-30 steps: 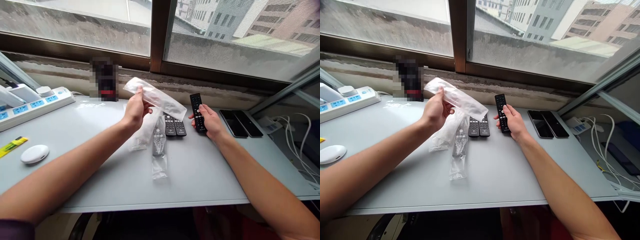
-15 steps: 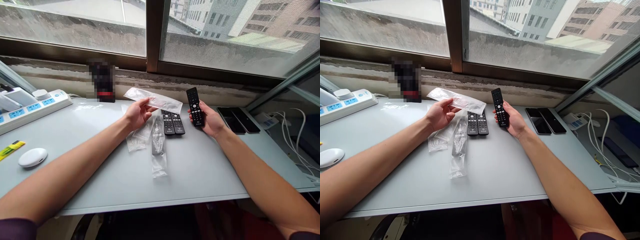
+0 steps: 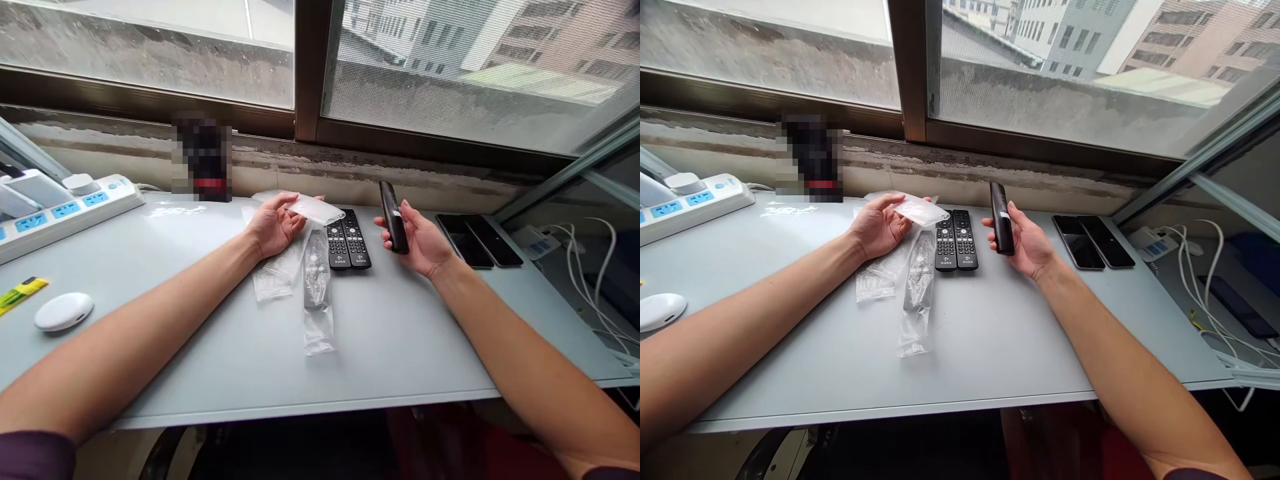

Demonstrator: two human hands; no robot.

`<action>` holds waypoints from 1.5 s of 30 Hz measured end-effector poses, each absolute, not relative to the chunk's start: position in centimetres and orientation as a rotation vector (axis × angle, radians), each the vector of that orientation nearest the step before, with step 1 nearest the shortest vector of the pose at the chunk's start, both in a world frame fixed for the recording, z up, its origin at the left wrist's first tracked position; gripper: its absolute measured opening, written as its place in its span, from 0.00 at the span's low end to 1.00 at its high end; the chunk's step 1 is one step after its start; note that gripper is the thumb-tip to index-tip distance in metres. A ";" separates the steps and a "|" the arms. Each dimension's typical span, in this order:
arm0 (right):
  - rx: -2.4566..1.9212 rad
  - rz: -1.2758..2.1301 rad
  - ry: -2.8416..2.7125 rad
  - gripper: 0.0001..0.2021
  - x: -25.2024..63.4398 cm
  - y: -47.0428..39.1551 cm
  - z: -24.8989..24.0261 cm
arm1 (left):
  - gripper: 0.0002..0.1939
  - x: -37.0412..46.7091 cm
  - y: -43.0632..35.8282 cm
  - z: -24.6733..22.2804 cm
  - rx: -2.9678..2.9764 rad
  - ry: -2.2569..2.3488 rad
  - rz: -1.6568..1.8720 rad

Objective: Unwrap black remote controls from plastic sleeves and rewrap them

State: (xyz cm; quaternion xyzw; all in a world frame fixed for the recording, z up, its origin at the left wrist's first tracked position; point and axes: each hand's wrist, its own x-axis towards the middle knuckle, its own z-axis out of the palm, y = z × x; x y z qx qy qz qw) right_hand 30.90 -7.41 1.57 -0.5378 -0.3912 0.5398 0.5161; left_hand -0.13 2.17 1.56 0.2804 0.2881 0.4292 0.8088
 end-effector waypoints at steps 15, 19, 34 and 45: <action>-1.156 1.379 -0.880 0.18 31.3 -7.7 2.0 | 0.28 -0.1 2.0 1.8 0.546 0.607 0.912; -1.160 1.378 -0.755 0.21 31.1 -7.6 1.9 | 0.31 -0.1 2.0 1.7 0.594 0.615 0.910; -1.080 1.310 -0.960 0.18 30.7 -7.6 1.8 | 0.23 -0.1 2.0 1.2 0.652 0.642 0.900; -1.056 1.264 -0.959 0.14 30.7 -7.6 1.5 | 0.20 0.0 1.9 1.1 0.710 0.700 0.906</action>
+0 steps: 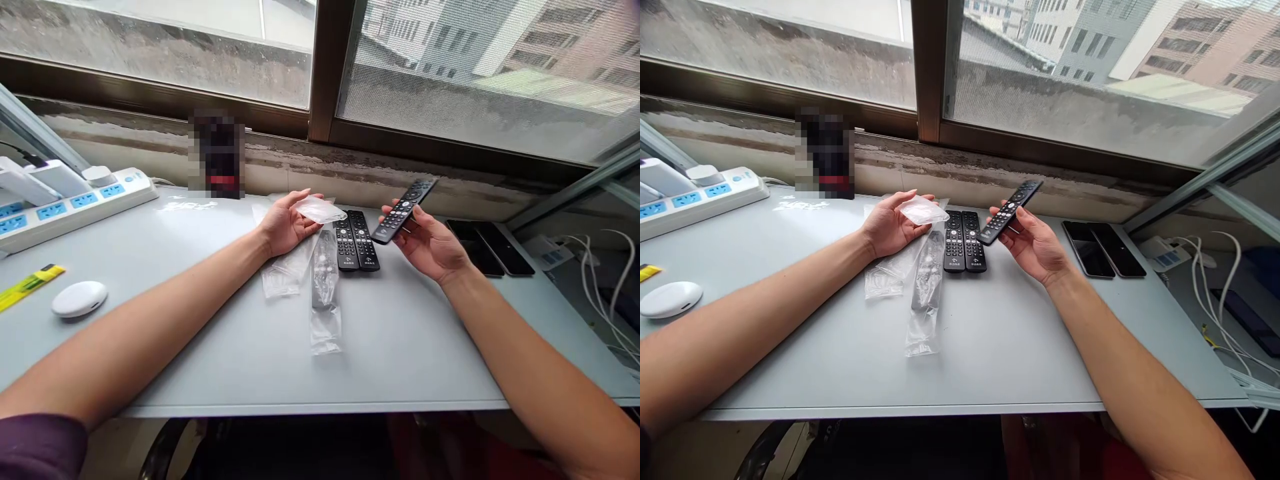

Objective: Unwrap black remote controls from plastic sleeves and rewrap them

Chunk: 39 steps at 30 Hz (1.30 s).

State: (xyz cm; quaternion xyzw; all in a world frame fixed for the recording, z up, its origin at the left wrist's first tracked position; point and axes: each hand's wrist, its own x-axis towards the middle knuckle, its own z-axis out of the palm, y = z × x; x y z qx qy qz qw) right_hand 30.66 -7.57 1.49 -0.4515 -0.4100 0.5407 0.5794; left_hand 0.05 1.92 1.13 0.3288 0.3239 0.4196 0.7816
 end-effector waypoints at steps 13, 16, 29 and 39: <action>-1.028 1.222 -1.017 0.18 29.9 -8.0 1.7 | 0.21 0.5 1.4 0.6 0.901 0.691 0.901; -1.083 1.275 -0.980 0.11 30.1 -8.1 1.8 | 0.21 0.6 1.4 0.6 0.937 0.693 0.883; -1.107 1.293 -1.039 0.13 29.7 -8.6 2.1 | 0.18 0.9 1.0 0.3 1.011 0.659 0.880; -1.104 1.361 -1.119 0.14 29.1 -8.8 1.7 | 0.17 1.1 0.8 0.2 1.041 0.659 0.895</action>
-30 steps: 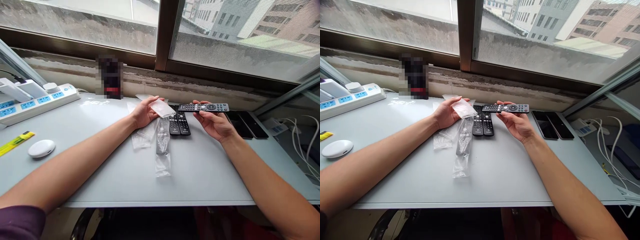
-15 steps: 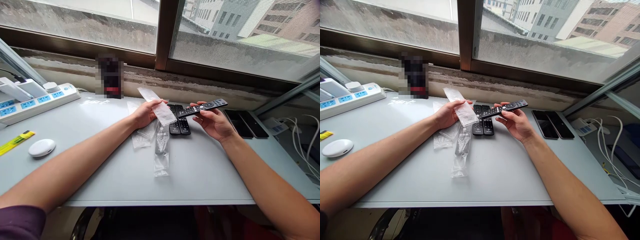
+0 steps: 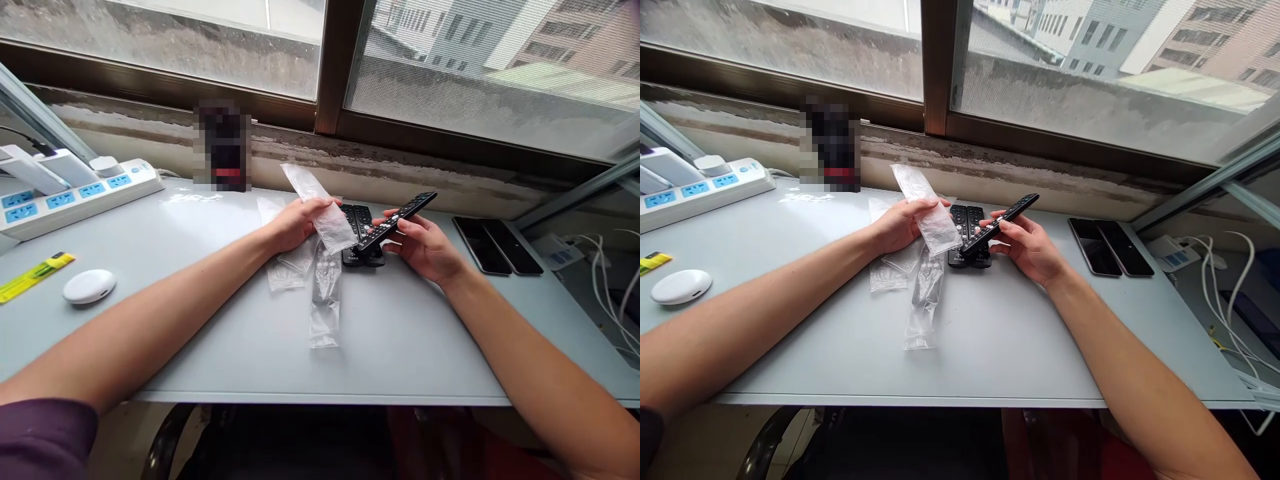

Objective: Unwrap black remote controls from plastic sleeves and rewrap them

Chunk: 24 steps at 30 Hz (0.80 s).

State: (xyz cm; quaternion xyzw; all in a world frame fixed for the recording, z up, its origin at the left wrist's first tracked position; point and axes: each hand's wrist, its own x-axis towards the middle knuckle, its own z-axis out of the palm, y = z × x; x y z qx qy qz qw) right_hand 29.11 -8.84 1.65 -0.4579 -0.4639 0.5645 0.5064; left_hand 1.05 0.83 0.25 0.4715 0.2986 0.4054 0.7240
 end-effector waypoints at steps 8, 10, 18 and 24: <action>-1.080 1.380 -1.148 0.21 29.1 -9.1 1.9 | 0.14 1.1 0.8 0.2 1.037 0.652 0.895; -1.097 1.364 -1.136 0.22 29.0 -9.1 2.2 | 0.15 1.0 0.8 0.2 1.038 0.653 0.892; -1.083 1.394 -1.059 0.16 29.3 -9.0 2.6 | 0.13 0.8 1.3 0.1 0.983 0.657 0.888; -1.139 1.398 -0.938 0.17 29.5 -8.3 2.1 | 0.12 0.7 1.9 0.1 0.896 0.676 0.883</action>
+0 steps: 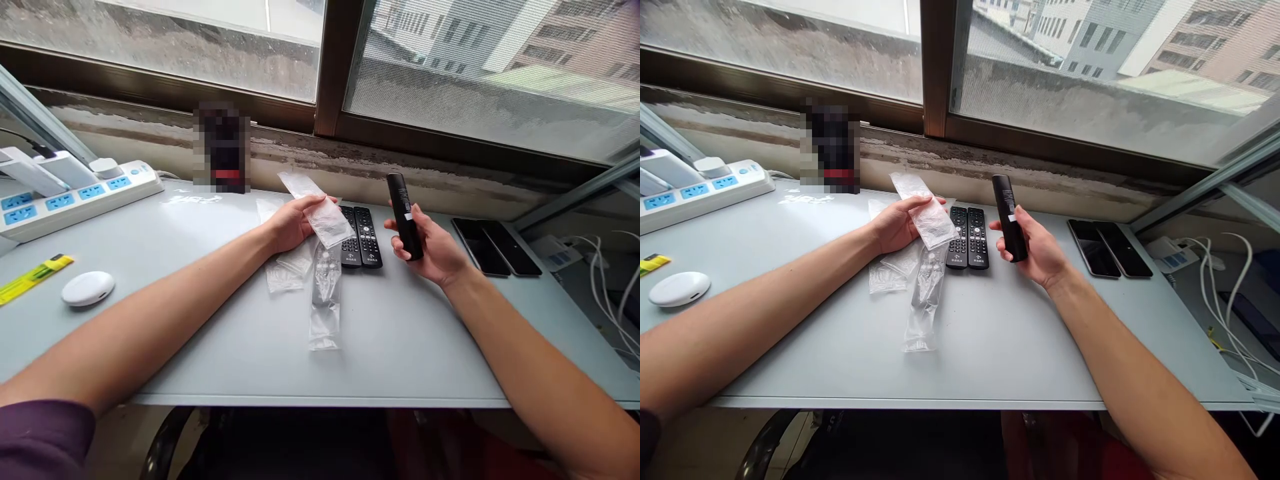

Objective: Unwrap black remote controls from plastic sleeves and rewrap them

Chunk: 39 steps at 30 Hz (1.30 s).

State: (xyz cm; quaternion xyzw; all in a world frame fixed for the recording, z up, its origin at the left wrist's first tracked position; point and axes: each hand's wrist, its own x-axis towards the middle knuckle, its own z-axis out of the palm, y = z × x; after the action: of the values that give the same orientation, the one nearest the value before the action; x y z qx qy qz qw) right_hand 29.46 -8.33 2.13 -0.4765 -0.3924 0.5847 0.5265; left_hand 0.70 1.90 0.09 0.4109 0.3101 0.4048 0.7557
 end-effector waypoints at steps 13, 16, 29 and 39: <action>-1.084 1.423 -0.961 0.15 30.4 -8.4 2.6 | 0.10 0.7 1.9 0.3 0.876 0.660 0.871; -1.101 1.413 -0.963 0.18 30.3 -8.3 2.8 | 0.10 0.7 1.8 0.3 0.881 0.663 0.875; -1.021 1.344 -0.774 0.11 30.3 -8.0 2.8 | 0.09 0.7 1.9 0.3 0.872 0.670 0.864; -1.022 1.428 -0.753 0.08 29.8 -8.1 3.3 | 0.10 0.7 2.0 0.1 0.859 0.644 0.860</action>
State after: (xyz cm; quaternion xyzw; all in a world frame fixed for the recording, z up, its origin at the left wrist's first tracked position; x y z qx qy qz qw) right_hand 29.77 -8.13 3.31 -0.4369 -0.3217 0.6102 0.5773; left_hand 0.73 2.02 0.09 0.3962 0.2973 0.3970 0.7727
